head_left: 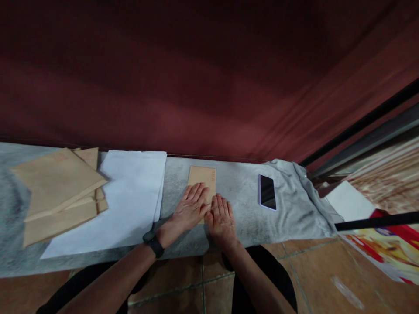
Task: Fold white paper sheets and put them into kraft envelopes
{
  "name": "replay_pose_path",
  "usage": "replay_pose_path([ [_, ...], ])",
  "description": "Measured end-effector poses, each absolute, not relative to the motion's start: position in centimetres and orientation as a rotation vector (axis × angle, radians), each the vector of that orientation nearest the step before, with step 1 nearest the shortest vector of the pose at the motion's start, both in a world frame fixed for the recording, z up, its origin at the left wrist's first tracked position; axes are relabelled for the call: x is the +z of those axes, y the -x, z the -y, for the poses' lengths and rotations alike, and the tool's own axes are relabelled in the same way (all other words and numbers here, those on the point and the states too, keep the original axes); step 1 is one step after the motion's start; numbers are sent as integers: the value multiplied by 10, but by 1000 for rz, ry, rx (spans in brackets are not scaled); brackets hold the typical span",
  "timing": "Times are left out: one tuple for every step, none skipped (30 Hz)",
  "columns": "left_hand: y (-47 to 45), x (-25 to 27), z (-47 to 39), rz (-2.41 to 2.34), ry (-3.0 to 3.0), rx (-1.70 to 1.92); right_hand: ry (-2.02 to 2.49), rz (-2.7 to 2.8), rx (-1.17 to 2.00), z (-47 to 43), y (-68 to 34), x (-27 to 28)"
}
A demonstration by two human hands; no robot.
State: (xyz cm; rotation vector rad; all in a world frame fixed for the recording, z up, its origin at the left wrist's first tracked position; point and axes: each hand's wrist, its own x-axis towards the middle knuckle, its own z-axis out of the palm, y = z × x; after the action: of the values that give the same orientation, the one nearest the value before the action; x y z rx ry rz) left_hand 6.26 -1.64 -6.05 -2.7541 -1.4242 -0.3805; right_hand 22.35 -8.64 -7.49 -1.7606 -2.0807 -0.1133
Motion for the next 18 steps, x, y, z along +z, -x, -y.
replay_pose_path([
  [-61,-61,19,1425,2749,-378,1773,2081,-103,87,-225,-73],
  [-60,-61,21,1423,2747,-374,1783,2080,-90,87,-227,-71],
  [-58,-61,23,1421,2747,-369,1789,2080,-74,87,-228,-69],
  [-56,-62,26,1421,2746,-365,1790,2079,-55,87,-230,-66],
  [-55,-63,28,1424,2743,-366,1791,2072,-32,86,-231,-63],
  [-53,-64,30,1428,2740,-366,1794,2059,-7,86,-232,-60],
  [-51,-64,32,1435,2740,-366,1800,2041,22,86,-233,-57],
  [-50,-65,34,1444,2740,-367,1810,2019,54,85,-234,-54],
  [-48,-65,36,1450,2743,-367,1824,1993,87,84,-234,-51],
  [-46,-66,38,1453,2748,-365,1839,1967,120,83,-235,-49],
  [-45,-66,39,1453,2755,-363,1852,1945,154,82,-235,-47],
  [-43,-65,41,1450,2762,-360,1860,1925,184,80,-235,-45],
  [-41,-65,42,1443,2768,-359,1864,1905,209,79,-236,-43],
  [-39,-64,43,1432,2775,-358,1867,1884,232,77,-236,-41],
  [-37,-64,44,1418,2785,-355,1872,1863,255,75,-235,-39],
  [-35,-63,45,1404,2794,-352,1881,1840,285,73,-235,-38],
  [-33,-62,46,1389,2802,-351,1896,1812,325,72,-235,-37],
  [-32,-62,46,1375,2808,-352,1915,1784,370,70,-234,-36],
])
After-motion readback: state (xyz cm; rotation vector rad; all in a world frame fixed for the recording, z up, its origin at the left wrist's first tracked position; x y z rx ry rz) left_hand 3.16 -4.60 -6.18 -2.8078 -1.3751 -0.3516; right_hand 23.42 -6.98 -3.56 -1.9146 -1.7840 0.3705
